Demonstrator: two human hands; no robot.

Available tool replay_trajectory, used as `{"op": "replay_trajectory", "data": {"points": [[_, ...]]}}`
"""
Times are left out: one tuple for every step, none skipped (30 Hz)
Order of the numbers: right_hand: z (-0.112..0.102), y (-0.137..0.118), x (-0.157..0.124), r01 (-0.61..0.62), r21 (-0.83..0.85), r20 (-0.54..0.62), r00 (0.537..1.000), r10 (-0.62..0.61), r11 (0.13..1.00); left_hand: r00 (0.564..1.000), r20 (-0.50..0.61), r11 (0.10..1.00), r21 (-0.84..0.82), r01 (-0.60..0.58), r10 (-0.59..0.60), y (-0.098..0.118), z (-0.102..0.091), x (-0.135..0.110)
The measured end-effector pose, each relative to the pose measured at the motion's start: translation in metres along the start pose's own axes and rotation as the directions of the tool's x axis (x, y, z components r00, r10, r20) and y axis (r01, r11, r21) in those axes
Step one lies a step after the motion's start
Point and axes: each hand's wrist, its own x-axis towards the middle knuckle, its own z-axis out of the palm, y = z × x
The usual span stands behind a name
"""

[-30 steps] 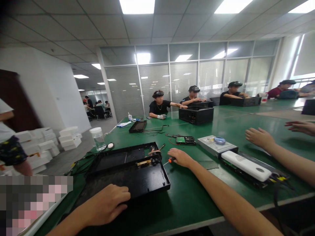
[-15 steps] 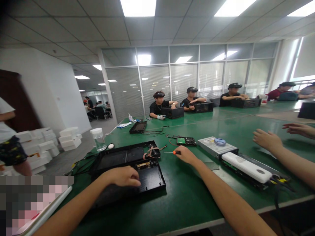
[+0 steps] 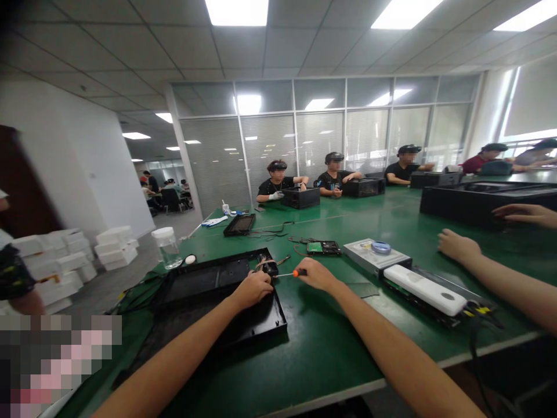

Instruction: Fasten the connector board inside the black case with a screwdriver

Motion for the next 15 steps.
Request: {"op": "replay_trajectory", "data": {"points": [[0.000, 0.000, 0.000, 0.001, 0.001, -0.001, 1.000, -0.001, 1.000, 1.000, -0.016, 1.000, -0.011, -0.020, 0.020, -0.001, 0.000, 0.000], [0.000, -0.001, 0.000, 0.003, 0.002, -0.003, 1.000, -0.003, 1.000, 0.999, -0.041, 0.999, -0.028, -0.031, 0.030, -0.002, 0.001, -0.001], [0.000, -0.001, 0.000, 0.004, 0.005, -0.006, 1.000, -0.004, 1.000, 0.997, -0.070, 0.998, -0.048, -0.030, 0.026, -0.003, 0.002, 0.000], [-0.001, -0.001, 0.000, 0.003, 0.007, -0.010, 1.000, -0.003, 1.000, 0.995, -0.099, 0.998, -0.068, -0.014, 0.007, -0.004, 0.003, 0.000], [-0.001, -0.001, 0.000, 0.001, 0.008, -0.015, 1.000, -0.001, 1.000, 0.993, -0.120, 0.996, -0.084, 0.012, -0.022, -0.006, 0.004, 0.000], [-0.001, -0.001, 0.001, -0.002, 0.008, -0.020, 1.000, 0.002, 1.000, 0.990, -0.130, 0.995, -0.093, 0.040, -0.052, -0.007, 0.006, 0.000], [-0.001, -0.001, 0.001, -0.007, 0.007, -0.024, 1.000, 0.007, 1.000, 0.989, -0.129, 0.994, -0.094, 0.063, -0.075, -0.009, 0.008, 0.000], [-0.001, 0.000, 0.001, -0.014, 0.006, -0.026, 1.000, 0.014, 1.000, 0.989, -0.117, 0.993, -0.089, 0.075, -0.086, -0.010, 0.009, 0.000], [0.000, 0.001, 0.001, -0.021, 0.003, -0.027, 0.999, 0.021, 1.000, 0.991, -0.101, 0.993, -0.083, 0.079, -0.087, -0.010, 0.011, -0.001], [0.000, 0.001, 0.001, -0.029, 0.000, -0.027, 0.999, 0.029, 1.000, 0.993, -0.086, 0.994, -0.079, 0.080, -0.086, -0.010, 0.011, -0.001], [0.000, 0.002, 0.001, -0.037, -0.003, -0.026, 0.999, 0.037, 0.999, 0.993, -0.076, 0.994, -0.080, 0.080, -0.086, -0.010, 0.012, -0.001], [0.000, 0.002, 0.001, -0.045, -0.005, -0.025, 0.999, 0.045, 0.999, 0.993, -0.074, 0.993, -0.085, 0.083, -0.089, -0.010, 0.012, 0.000], [0.000, 0.002, 0.001, -0.054, -0.008, -0.024, 0.998, 0.054, 0.999, 0.993, -0.076, 0.992, -0.091, 0.087, -0.094, -0.010, 0.013, 0.000], [0.000, 0.003, 0.001, -0.063, -0.011, -0.025, 0.998, 0.063, 0.998, 0.992, -0.080, 0.991, -0.095, 0.091, -0.099, -0.009, 0.013, 0.000], [0.000, 0.003, 0.001, -0.072, -0.014, -0.025, 0.997, 0.071, 0.997, 0.991, -0.084, 0.991, -0.097, 0.096, -0.104, -0.008, 0.013, 0.001]]}}
